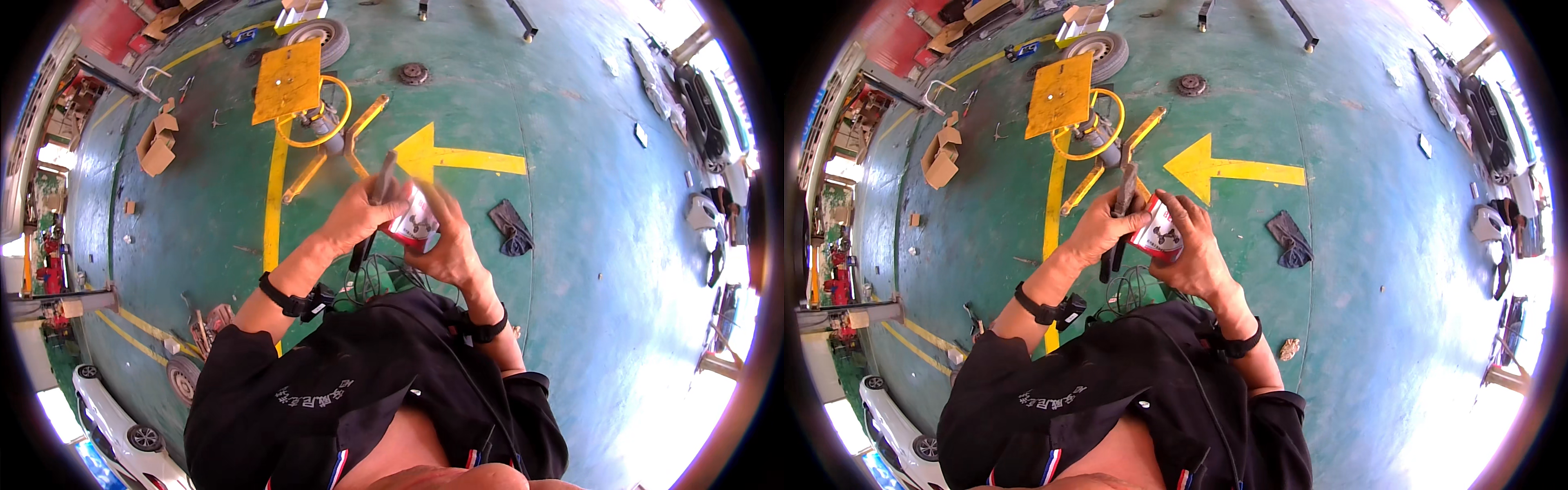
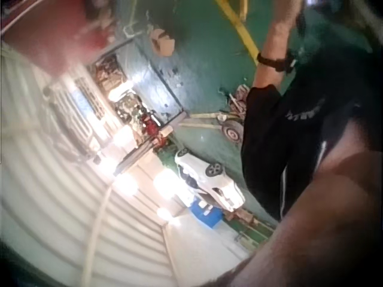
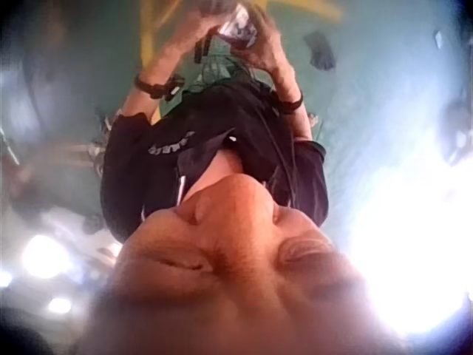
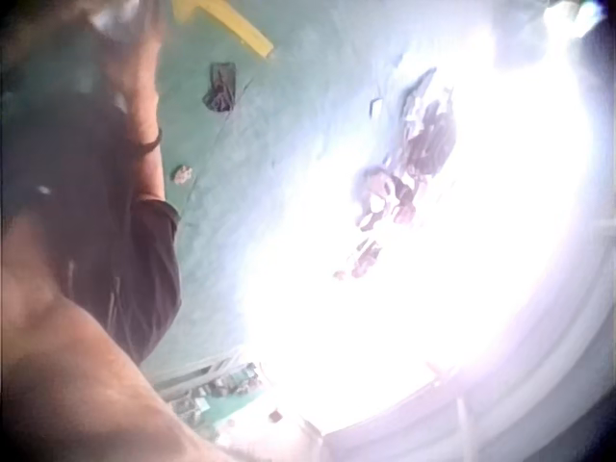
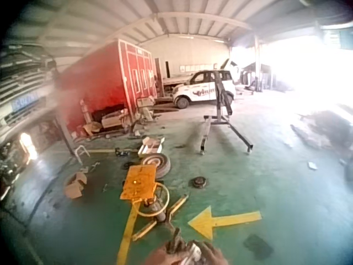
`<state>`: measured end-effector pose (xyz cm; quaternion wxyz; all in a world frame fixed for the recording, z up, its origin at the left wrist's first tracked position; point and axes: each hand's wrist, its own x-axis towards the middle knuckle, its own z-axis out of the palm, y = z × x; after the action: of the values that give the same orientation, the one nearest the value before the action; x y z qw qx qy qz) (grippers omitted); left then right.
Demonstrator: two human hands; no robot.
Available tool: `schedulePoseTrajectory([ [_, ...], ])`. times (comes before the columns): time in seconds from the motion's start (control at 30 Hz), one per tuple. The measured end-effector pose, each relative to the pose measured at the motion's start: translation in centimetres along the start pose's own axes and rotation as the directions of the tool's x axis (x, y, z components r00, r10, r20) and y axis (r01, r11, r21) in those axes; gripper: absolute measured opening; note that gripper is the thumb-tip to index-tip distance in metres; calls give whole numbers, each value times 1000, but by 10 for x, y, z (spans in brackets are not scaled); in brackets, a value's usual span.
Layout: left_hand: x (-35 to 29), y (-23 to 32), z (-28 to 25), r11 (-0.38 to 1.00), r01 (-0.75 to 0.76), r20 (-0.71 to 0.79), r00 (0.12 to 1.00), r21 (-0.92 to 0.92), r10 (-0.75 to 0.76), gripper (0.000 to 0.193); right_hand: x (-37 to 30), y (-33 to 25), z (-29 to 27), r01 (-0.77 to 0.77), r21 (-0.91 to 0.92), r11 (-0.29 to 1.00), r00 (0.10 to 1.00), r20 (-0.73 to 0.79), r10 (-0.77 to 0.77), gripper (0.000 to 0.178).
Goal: The person uses a pry tool to separate a joint on the underside of a vehicle, then picks up a component and a small white box from the floor.
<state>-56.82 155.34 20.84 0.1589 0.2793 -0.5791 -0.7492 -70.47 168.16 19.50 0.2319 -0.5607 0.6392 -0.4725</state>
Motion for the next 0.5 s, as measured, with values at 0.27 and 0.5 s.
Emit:
schedulePoseTrajectory([
  [0.27,105,7,-3,995,102,115,988,13,-103,20,59,46,-34,-84,-53,995,996,-17,83,81],
  [0.5,221,20,-21,992,71,192,980,-103,-50,24,148,80,-69,-119,-145,982,991,-70,110,76],
])
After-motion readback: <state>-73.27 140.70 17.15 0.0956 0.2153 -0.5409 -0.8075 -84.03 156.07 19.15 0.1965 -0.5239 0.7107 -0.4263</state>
